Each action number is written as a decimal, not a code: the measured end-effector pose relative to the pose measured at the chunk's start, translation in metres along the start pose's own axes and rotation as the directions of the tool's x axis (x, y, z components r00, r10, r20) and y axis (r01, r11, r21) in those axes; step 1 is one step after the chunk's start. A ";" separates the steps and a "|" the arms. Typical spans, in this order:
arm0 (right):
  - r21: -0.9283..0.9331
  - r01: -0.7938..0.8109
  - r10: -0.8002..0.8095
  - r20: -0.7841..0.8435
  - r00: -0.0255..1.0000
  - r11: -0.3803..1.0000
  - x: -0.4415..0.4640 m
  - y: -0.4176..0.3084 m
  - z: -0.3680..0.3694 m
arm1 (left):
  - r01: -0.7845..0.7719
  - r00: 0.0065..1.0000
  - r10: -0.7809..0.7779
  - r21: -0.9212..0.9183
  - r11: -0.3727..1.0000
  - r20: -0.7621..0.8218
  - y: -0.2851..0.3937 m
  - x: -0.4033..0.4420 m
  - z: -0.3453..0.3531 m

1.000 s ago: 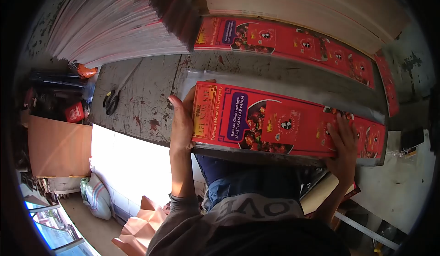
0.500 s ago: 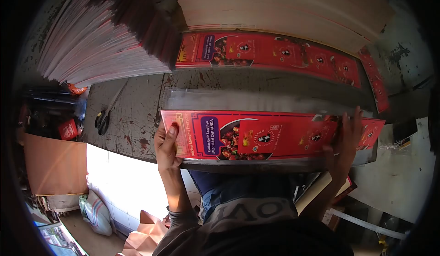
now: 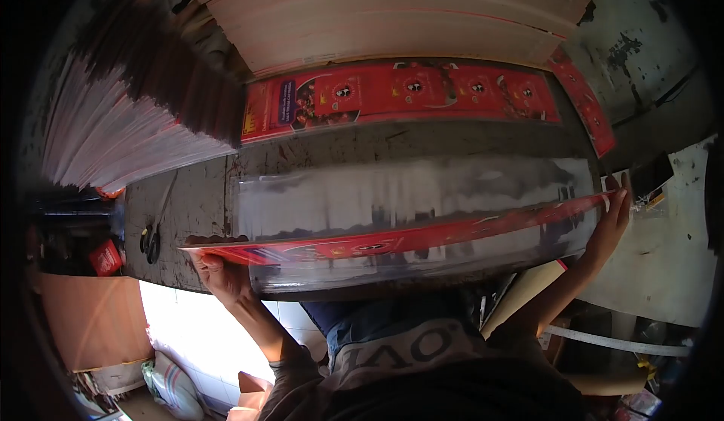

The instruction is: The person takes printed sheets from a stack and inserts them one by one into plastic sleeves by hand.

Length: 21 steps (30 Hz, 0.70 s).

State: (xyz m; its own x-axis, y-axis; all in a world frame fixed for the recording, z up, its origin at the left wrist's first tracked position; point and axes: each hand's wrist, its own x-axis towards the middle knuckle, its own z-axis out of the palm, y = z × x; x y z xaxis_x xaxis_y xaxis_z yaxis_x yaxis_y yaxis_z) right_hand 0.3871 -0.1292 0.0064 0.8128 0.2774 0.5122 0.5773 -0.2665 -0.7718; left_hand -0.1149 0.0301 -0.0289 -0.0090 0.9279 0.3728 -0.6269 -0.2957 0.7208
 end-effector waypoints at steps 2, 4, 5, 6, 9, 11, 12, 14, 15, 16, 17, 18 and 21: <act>0.586 -0.242 0.215 0.116 0.970 0.773 0.010 0.015 -0.001 | -0.016 0.995 0.015 0.006 1.000 0.097 -0.004 0.012 0.004; 0.604 -0.171 0.130 0.110 0.985 0.779 0.013 0.034 0.003 | -0.153 0.985 0.175 0.528 0.835 0.009 -0.006 0.017 0.014; 0.678 -0.153 0.060 0.158 0.986 0.719 0.014 0.044 0.004 | -0.135 0.991 0.120 0.557 0.819 0.065 -0.003 0.017 0.012; 0.746 -0.141 -0.014 0.198 0.980 0.651 0.013 0.044 0.005 | -0.131 0.991 0.115 0.561 0.818 0.063 -0.003 0.015 0.012; 0.744 -0.124 0.000 0.165 0.986 0.657 0.011 0.042 0.007 | -0.037 0.998 0.057 0.559 0.828 -0.018 -0.005 0.009 0.012; 0.737 -0.120 0.012 0.151 0.988 0.665 0.011 0.037 0.009 | 0.006 0.998 0.031 0.532 0.847 -0.062 -0.006 0.007 0.010; 0.730 -0.114 0.022 0.134 0.991 0.674 0.010 0.035 0.010 | 0.008 0.998 0.028 0.532 0.846 -0.061 -0.006 0.006 0.011; 0.720 -0.120 0.041 0.127 0.991 0.683 0.008 0.034 0.011 | 0.045 0.994 0.016 0.522 0.852 -0.112 -0.007 0.006 0.014; 0.713 -0.128 0.059 0.121 0.991 0.689 0.007 0.034 0.011 | 0.047 0.994 0.012 0.520 0.853 -0.110 -0.007 0.006 0.014; 0.712 -0.125 0.060 0.116 0.991 0.691 0.007 0.034 0.012 | 0.058 0.995 -0.002 0.531 0.846 -0.104 -0.006 0.006 0.013; 0.724 -0.108 0.042 0.109 0.993 0.681 0.006 0.036 0.014 | 0.069 0.995 -0.018 0.541 0.838 -0.098 -0.005 0.006 0.012; 0.737 -0.091 0.023 0.101 0.995 0.670 0.006 0.038 0.014 | 0.069 0.995 -0.021 0.539 0.840 -0.094 -0.006 0.006 0.011; 0.748 -0.108 0.030 0.117 0.993 0.655 0.008 0.044 0.013 | 0.059 0.995 -0.008 0.537 0.841 -0.097 -0.007 0.006 0.009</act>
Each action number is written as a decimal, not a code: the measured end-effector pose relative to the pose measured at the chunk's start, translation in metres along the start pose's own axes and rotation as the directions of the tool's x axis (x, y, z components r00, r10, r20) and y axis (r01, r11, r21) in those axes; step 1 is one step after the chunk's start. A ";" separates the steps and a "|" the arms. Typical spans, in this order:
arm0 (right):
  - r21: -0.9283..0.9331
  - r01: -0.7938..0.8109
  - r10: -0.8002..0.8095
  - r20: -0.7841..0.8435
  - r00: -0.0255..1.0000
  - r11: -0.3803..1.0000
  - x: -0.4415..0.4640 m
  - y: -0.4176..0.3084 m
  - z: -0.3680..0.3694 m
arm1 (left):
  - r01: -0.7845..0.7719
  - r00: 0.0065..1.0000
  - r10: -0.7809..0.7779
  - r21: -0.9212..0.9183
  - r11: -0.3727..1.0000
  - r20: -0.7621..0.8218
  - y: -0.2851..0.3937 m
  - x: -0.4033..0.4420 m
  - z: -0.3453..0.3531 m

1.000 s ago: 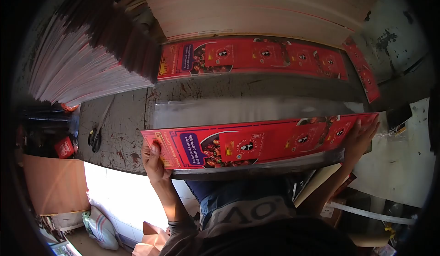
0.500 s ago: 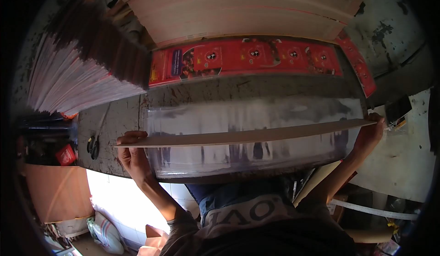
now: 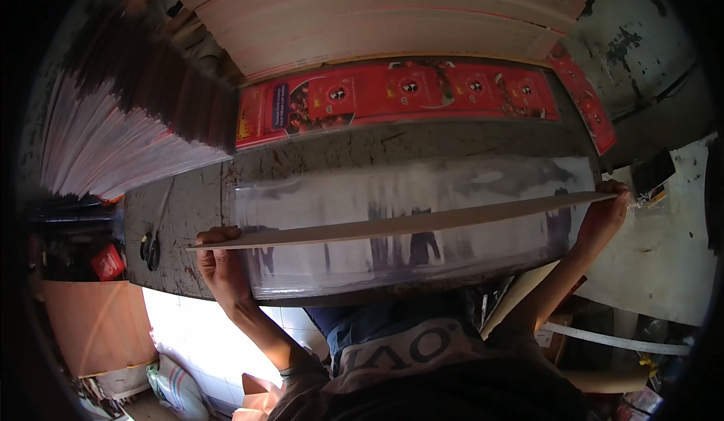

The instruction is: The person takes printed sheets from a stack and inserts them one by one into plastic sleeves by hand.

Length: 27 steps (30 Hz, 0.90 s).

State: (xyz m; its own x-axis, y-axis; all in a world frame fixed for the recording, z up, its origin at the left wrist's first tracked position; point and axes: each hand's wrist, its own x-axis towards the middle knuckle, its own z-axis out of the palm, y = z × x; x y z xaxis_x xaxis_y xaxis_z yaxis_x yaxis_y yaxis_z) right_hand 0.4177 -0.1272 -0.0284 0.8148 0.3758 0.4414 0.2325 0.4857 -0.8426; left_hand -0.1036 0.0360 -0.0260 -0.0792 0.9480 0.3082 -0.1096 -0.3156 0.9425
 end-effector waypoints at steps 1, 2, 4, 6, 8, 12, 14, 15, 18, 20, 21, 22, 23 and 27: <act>-0.011 -0.005 0.005 -0.026 1.000 1.000 -0.001 0.000 0.001 | -0.001 1.000 0.001 -0.023 1.000 -0.004 0.001 0.000 0.002; -0.008 -0.010 0.010 -0.021 1.000 1.000 -0.001 0.000 0.002 | -0.001 1.000 0.000 -0.043 0.999 -0.010 0.002 -0.001 0.003; -0.038 -0.022 0.019 -0.066 0.998 0.999 -0.002 -0.001 0.003 | 0.007 1.000 -0.007 -0.054 0.998 -0.009 0.000 -0.002 0.000; -0.054 -0.006 0.004 -0.048 0.999 0.999 -0.002 0.000 0.001 | 0.017 1.000 -0.017 -0.082 0.996 -0.003 -0.001 -0.001 -0.001; -0.053 0.020 -0.021 -0.019 1.000 0.998 -0.001 0.004 -0.003 | 0.014 1.000 -0.013 -0.080 0.997 0.019 -0.001 -0.001 -0.004; -0.001 0.020 -0.020 0.073 0.997 1.000 -0.003 0.004 0.001 | 0.095 0.994 -0.101 0.121 0.988 0.051 0.000 0.002 -0.005; -0.624 0.091 -0.039 0.097 0.995 0.776 -0.007 0.001 0.010 | 0.084 0.995 -0.096 0.288 0.954 0.030 0.004 0.005 0.004; -0.616 0.096 -0.041 0.102 0.994 0.782 -0.006 -0.003 0.013 | 0.075 0.996 -0.086 0.447 0.891 0.005 0.007 0.009 0.009; -0.610 0.068 0.153 0.303 0.941 0.789 -0.001 -0.030 0.020 | 0.065 0.995 -0.095 0.527 0.847 0.030 0.018 0.020 0.010; -0.609 0.034 0.151 0.249 0.957 0.792 0.008 -0.042 0.025 | 0.109 0.980 -0.171 0.454 0.884 0.098 0.036 0.025 0.016; -0.583 0.000 0.147 0.205 0.968 0.812 0.010 -0.043 0.023 | 0.110 0.980 -0.173 0.457 0.882 0.097 0.035 0.025 0.013; -0.494 -0.196 0.295 0.131 0.946 0.847 0.019 -0.041 0.008 | 0.082 0.980 -0.135 0.323 0.943 0.145 0.032 0.024 0.009; -0.495 -0.196 0.295 0.130 0.947 0.847 0.026 -0.038 -0.006 | 0.054 0.978 -0.087 0.177 0.983 0.187 0.030 0.024 0.006; -0.413 -0.402 0.459 0.045 0.887 0.817 0.032 -0.035 -0.020 | 0.043 0.964 -0.096 0.213 0.976 0.246 0.031 0.023 0.002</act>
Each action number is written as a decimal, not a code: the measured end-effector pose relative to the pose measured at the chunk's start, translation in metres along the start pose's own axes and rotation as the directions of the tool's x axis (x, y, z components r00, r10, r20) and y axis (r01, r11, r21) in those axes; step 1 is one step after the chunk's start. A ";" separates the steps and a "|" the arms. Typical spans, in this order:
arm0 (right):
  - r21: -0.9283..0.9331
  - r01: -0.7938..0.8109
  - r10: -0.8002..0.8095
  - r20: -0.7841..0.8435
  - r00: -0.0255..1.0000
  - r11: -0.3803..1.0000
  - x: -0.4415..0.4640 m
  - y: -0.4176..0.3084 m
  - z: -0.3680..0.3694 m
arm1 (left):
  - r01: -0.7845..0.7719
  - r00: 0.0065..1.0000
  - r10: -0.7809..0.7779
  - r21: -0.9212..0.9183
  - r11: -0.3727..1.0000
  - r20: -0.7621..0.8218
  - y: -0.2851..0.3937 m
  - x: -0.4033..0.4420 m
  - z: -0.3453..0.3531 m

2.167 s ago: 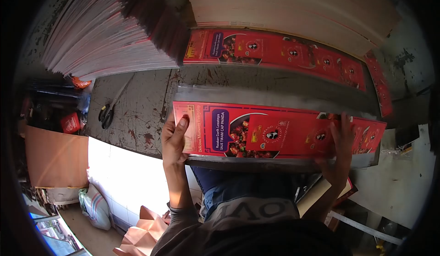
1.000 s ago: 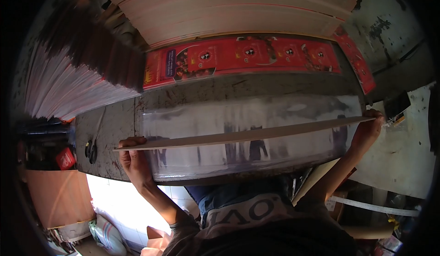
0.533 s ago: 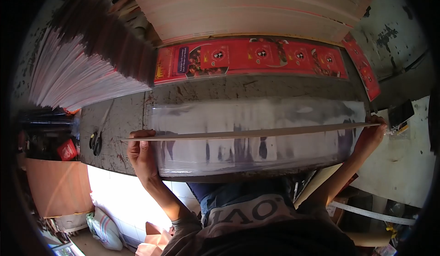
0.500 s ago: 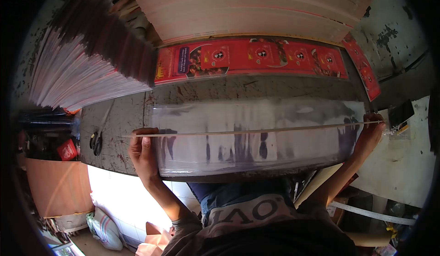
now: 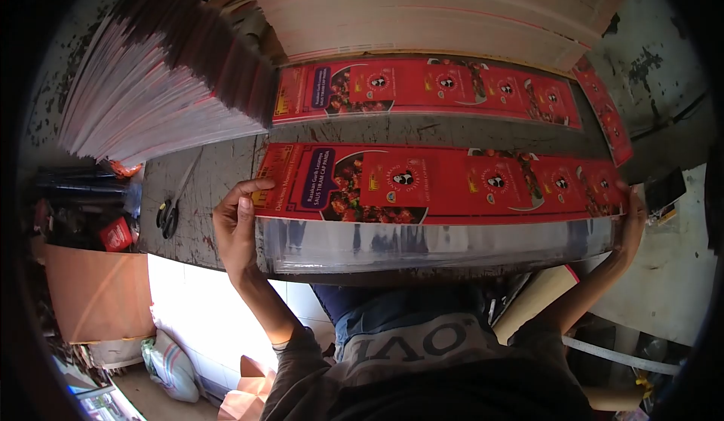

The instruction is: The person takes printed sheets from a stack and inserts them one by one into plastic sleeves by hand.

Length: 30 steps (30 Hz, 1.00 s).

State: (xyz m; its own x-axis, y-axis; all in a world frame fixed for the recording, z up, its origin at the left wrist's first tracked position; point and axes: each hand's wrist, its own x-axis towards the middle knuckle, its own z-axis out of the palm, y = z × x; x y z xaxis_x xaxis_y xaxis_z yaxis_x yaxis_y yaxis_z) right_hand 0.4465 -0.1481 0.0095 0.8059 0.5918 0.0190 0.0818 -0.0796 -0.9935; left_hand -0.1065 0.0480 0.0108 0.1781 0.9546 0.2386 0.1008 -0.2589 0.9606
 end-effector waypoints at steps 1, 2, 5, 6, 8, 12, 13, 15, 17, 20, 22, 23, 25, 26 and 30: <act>-0.019 0.027 -0.027 0.019 0.999 0.999 -0.001 0.001 0.000 | 0.012 0.999 -0.011 0.029 0.999 -0.036 0.000 0.000 0.002; -0.019 0.029 -0.029 0.020 0.999 0.999 -0.001 0.002 0.000 | 0.025 0.997 -0.021 0.059 0.998 -0.073 0.000 0.000 0.004; -0.035 0.024 -0.024 -0.003 1.000 0.999 -0.004 0.004 0.000 | 0.013 0.998 -0.008 0.071 0.997 -0.063 0.003 -0.001 0.004; -0.036 0.039 -0.037 0.053 0.998 0.999 -0.004 0.006 0.000 | 0.012 0.998 -0.008 0.071 0.997 -0.063 0.003 0.000 0.006; -0.038 0.054 -0.049 0.111 0.993 0.998 -0.003 0.008 0.000 | -0.027 0.989 0.028 0.012 1.000 -0.144 0.004 0.005 0.014; -0.003 0.289 -0.283 0.192 0.940 0.957 -0.011 -0.023 0.033 | -0.072 0.985 0.052 -0.117 0.991 -0.164 0.011 0.024 0.021; -0.070 0.294 -0.272 0.221 0.936 0.953 -0.009 -0.027 0.037 | -0.061 0.988 0.042 -0.130 0.990 -0.147 0.012 0.029 0.022; -0.293 0.426 -0.376 0.213 0.902 0.856 0.001 -0.031 0.049 | -0.004 0.988 -0.012 -0.105 0.994 -0.155 0.004 0.036 0.018; -0.704 0.547 -0.511 0.298 0.806 0.452 0.020 -0.034 0.052 | 0.011 0.992 -0.026 -0.124 0.992 -0.124 0.001 0.043 0.022; -0.432 0.809 -0.577 0.567 0.588 0.400 0.000 -0.066 0.114 | 0.042 0.995 -0.054 -0.147 0.988 -0.079 -0.001 0.043 0.026; -0.466 0.835 -0.574 0.613 0.543 0.292 -0.017 -0.076 0.149 | 0.057 0.996 -0.067 -0.153 0.987 -0.062 -0.004 0.041 0.026; -0.447 0.813 -0.471 0.664 0.581 0.374 -0.023 -0.078 0.163 | 0.036 0.999 -0.038 -0.075 0.996 -0.018 -0.006 0.041 0.025; -0.431 0.781 -0.363 0.711 0.603 0.453 -0.023 -0.084 0.176 | -0.033 0.999 0.028 0.208 0.978 0.028 -0.011 0.038 0.025; -0.450 0.735 -0.282 0.719 0.635 0.507 -0.021 -0.091 0.180 | -0.076 0.997 0.067 0.407 0.910 0.036 -0.011 0.034 0.026; -0.340 0.770 -0.378 0.719 0.583 0.539 -0.001 -0.095 0.181 | -0.026 0.997 -0.030 0.708 0.706 0.068 0.004 0.010 0.049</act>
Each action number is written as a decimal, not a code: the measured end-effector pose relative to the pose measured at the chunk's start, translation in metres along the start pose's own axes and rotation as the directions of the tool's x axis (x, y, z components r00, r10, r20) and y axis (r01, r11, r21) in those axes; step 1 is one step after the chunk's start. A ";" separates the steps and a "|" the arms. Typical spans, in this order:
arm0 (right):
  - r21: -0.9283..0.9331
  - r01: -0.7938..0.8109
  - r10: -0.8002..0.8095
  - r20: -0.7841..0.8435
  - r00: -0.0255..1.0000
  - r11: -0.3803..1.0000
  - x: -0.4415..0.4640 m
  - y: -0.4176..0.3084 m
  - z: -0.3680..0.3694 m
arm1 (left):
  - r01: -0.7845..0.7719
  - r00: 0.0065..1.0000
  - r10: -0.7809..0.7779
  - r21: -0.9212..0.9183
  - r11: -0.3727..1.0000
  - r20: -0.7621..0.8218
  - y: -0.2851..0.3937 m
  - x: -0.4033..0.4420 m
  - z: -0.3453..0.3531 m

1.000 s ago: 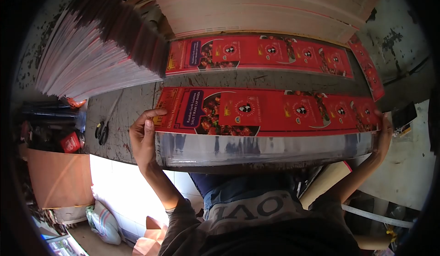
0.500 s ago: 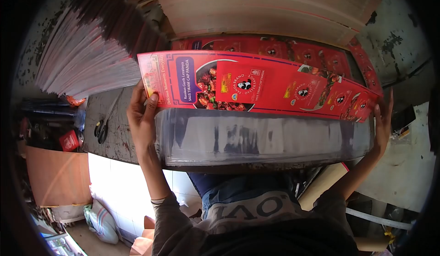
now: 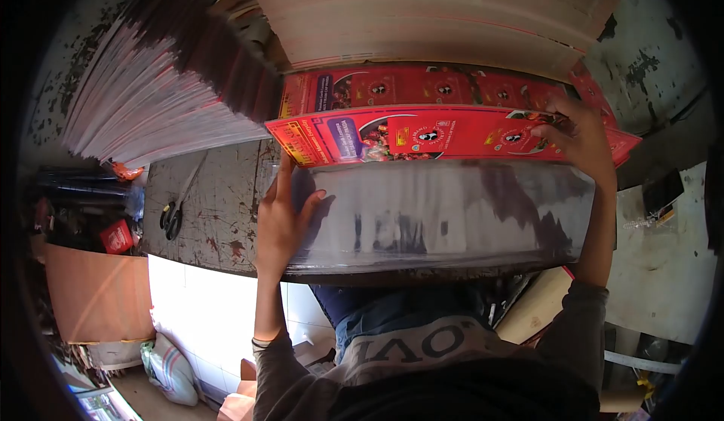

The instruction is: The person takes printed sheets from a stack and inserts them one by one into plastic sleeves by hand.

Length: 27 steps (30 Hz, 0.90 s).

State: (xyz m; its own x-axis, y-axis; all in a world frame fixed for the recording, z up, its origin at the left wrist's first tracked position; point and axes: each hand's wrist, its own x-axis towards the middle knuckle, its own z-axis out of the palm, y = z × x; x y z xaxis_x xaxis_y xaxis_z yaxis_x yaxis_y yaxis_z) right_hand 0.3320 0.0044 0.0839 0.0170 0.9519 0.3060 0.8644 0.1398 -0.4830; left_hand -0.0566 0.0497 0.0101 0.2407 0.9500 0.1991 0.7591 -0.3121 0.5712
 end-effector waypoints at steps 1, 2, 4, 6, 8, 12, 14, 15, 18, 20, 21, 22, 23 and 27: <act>-0.032 0.082 -0.083 -0.018 0.996 0.996 0.001 0.002 -0.001 | -0.167 0.984 0.173 0.117 0.979 -0.042 -0.010 -0.004 0.009; -0.035 0.083 -0.083 -0.017 0.996 0.996 0.002 0.003 -0.003 | -0.167 0.984 0.173 0.114 0.979 -0.043 -0.013 -0.006 0.012; 0.135 0.058 -0.054 -0.034 0.998 0.989 0.002 0.003 -0.006 | -0.224 0.970 0.239 0.205 0.953 -0.048 -0.014 -0.009 0.015; 0.055 0.000 0.002 -0.026 1.000 0.998 0.003 0.008 -0.014 | -0.245 0.964 0.263 0.239 0.940 -0.045 -0.015 -0.011 0.014; -0.027 -0.054 0.053 -0.029 0.998 0.998 0.004 0.007 -0.015 | -0.269 0.955 0.292 0.273 0.924 -0.046 -0.014 -0.012 0.014; 0.085 0.037 -0.026 -0.136 0.990 0.996 0.011 -0.001 -0.002 | -0.281 0.947 0.315 0.318 0.906 -0.061 -0.010 -0.010 0.011; 0.124 0.072 -0.053 -0.146 0.988 0.990 0.015 -0.007 -0.001 | -0.282 0.951 0.307 0.317 0.906 -0.032 -0.008 -0.009 0.009; 0.080 0.072 -0.062 -0.120 0.991 0.994 0.018 -0.014 -0.001 | -0.334 0.939 0.341 0.307 0.891 0.034 -0.010 -0.008 0.007; 0.013 0.078 -0.077 -0.068 0.995 0.997 0.025 -0.028 -0.001 | -0.410 0.912 0.394 0.247 0.878 0.114 -0.003 -0.003 0.002; -0.008 0.084 -0.085 -0.038 0.996 0.996 0.028 -0.035 0.002 | -0.429 0.903 0.410 0.197 0.882 0.129 0.000 0.004 0.000; -0.005 0.116 -0.116 -0.048 0.992 0.993 0.029 -0.038 0.003 | -0.454 0.891 0.443 0.217 0.864 0.100 0.001 0.008 0.000; -0.002 0.148 -0.148 -0.056 0.987 0.989 0.030 -0.041 0.006 | -0.476 0.878 0.473 0.238 0.847 0.072 0.002 0.010 0.000; -0.001 0.148 -0.148 -0.055 0.987 0.989 0.031 -0.043 0.008 | -0.475 0.879 0.472 0.238 0.847 0.073 0.000 0.011 0.002; 0.034 0.154 -0.152 -0.057 0.987 0.987 0.031 -0.048 0.012 | -0.461 0.886 0.458 0.245 0.853 0.071 -0.008 0.011 0.008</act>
State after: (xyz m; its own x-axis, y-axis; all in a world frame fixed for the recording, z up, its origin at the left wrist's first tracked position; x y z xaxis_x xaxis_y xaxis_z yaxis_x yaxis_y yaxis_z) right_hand 0.2847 0.0304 0.1069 -0.0861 0.9026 0.4218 0.8392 0.2939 -0.4576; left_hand -0.0555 0.0630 0.0014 0.6041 0.6995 0.3818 0.6845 -0.7008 0.2007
